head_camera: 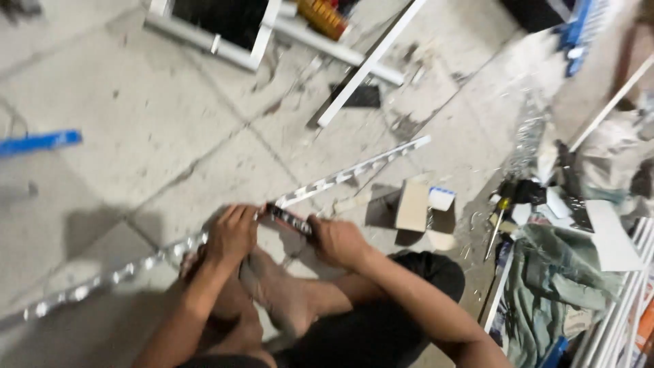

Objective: Using a manual hand riveter to fasten components onto a long metal profile while sitting on the floor.

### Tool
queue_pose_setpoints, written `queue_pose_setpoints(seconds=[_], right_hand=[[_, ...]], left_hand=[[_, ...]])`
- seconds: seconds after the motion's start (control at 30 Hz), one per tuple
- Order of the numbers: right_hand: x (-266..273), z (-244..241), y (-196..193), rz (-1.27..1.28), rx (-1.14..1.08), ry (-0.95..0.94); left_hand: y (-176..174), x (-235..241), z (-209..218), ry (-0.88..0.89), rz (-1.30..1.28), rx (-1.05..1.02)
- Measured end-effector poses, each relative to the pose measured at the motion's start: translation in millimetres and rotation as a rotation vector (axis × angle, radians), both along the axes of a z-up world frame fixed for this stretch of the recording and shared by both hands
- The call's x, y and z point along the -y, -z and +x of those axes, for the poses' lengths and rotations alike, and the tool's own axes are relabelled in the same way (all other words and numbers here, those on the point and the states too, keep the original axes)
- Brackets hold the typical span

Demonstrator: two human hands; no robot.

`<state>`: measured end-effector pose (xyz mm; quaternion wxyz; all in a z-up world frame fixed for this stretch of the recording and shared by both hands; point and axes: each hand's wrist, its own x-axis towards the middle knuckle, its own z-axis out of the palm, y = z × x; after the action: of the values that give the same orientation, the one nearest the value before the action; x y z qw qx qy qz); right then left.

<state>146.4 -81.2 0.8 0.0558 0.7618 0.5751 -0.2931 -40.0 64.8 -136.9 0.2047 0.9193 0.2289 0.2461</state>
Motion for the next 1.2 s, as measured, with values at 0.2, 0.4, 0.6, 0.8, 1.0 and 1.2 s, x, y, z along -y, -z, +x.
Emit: queue_pose_setpoints(seconds=[0.2,0.4,0.6,0.8,1.0,1.2], right_hand=[[40.3,11.5,-5.6,0.008,-0.299,0.212],[48.1,23.9,-36.2,-0.019,-0.528,0.28],[18.8,28.2,-69.9,-0.166,-0.448,0.149],[25.2,17.3,-25.9,-0.148,-0.157,0.154],[29.1,7.7,-9.7,-0.168,-0.087,0.244],[28.8,21.3,-37.9,-0.045,-0.049,0.048]], left_hand=[[-24.1,-0.6,-0.8,-0.027,-0.058,-0.045],[-18.0,1.8,-2.1,-0.018,-0.084,-0.029],[-17.4,0.8,2.0,-0.037,-0.069,-0.04],[-8.8,-3.7,1.0,-0.046,0.011,-0.058],[0.8,-2.7,-1.2,-0.028,-0.008,-0.054],[-8.9,0.2,3.2,-0.081,-0.009,-0.029]])
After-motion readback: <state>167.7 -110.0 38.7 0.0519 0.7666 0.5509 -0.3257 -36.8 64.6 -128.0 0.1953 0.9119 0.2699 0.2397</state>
